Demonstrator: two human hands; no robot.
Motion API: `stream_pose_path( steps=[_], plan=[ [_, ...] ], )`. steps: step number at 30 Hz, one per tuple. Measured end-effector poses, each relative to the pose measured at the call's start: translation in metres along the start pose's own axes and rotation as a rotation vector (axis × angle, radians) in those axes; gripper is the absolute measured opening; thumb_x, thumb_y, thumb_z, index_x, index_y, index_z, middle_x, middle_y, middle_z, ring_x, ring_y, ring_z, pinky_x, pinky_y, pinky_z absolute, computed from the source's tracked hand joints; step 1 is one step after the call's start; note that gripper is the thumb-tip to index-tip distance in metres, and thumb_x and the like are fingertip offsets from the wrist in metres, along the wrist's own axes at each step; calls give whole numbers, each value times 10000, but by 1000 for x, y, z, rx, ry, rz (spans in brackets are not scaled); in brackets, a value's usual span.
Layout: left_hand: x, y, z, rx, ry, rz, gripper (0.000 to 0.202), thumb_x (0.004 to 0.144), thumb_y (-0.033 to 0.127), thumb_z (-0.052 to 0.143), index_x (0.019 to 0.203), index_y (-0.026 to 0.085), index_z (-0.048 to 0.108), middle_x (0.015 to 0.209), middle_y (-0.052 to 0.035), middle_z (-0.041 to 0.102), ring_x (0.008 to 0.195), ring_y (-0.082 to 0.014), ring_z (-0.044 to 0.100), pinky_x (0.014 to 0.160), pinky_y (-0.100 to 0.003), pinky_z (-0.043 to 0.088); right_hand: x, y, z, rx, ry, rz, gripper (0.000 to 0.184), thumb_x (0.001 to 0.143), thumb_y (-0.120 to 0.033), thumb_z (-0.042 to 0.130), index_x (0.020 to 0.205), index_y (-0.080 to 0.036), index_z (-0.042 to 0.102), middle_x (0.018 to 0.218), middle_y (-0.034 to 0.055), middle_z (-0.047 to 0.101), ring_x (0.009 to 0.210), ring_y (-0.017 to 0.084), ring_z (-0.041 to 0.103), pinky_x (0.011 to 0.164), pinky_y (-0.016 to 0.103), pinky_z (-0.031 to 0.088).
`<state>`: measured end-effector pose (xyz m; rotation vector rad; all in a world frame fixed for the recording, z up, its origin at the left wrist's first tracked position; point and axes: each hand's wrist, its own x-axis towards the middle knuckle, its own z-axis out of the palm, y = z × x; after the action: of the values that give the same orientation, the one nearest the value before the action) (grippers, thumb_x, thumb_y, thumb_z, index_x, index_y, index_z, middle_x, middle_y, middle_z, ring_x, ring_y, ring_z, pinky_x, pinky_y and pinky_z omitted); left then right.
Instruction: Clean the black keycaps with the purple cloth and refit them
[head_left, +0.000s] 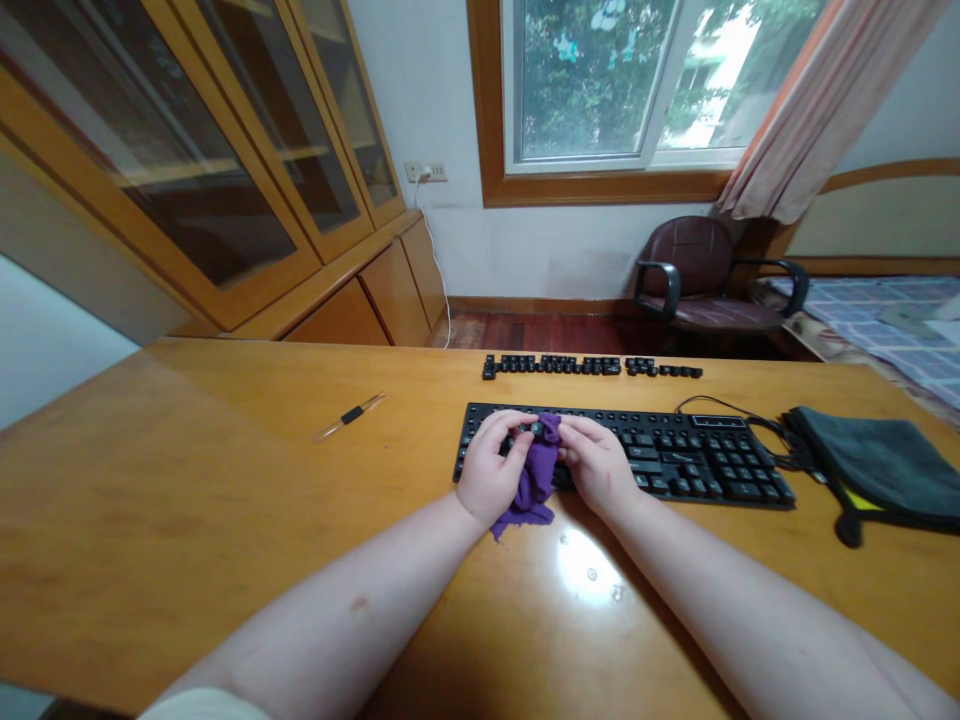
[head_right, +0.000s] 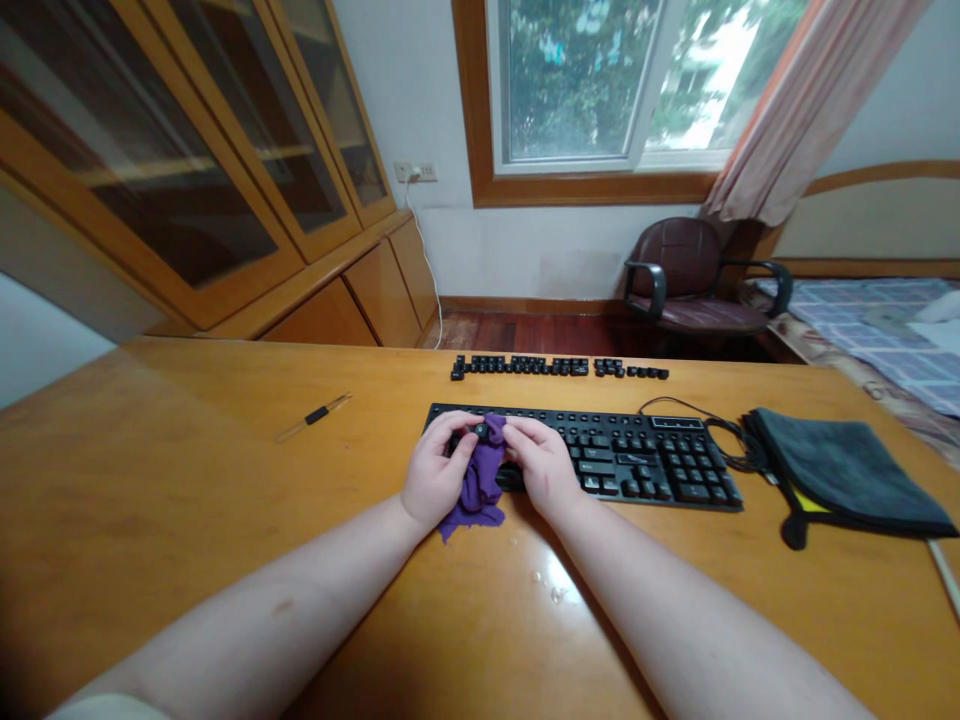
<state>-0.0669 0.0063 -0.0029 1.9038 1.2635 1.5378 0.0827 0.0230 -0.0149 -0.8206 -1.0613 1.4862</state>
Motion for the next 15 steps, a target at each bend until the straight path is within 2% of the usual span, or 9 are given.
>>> stream_pose_path(
  steps=[3, 9, 15],
  plan=[
    [1, 1, -1, -22, -14, 13, 188, 853, 223, 517, 985, 213, 650, 968, -50, 629, 945, -159, 578, 874, -324, 466, 1, -2, 1, -70, 16, -1, 284, 650, -353, 729, 897, -213, 721, 882, 43, 702, 720, 170, 613, 641, 292, 509],
    [2, -2, -1, -42, 9, -56, 169, 838, 242, 545, 926, 210, 686, 922, -48, 674, 890, -159, 615, 849, -321, 488, 1, -9, 5, -148, -23, -11, 256, 629, -322, 742, 862, -217, 733, 891, 36, 686, 731, 171, 608, 630, 296, 524],
    [1, 0, 0, -56, 37, -95, 102, 801, 238, 596, 810, 184, 681, 855, -46, 679, 839, -155, 628, 806, -308, 499, 1, -14, 8, -233, 16, -95, 177, 606, -287, 756, 778, -250, 741, 840, 17, 686, 723, 168, 614, 638, 303, 515]
  ],
)
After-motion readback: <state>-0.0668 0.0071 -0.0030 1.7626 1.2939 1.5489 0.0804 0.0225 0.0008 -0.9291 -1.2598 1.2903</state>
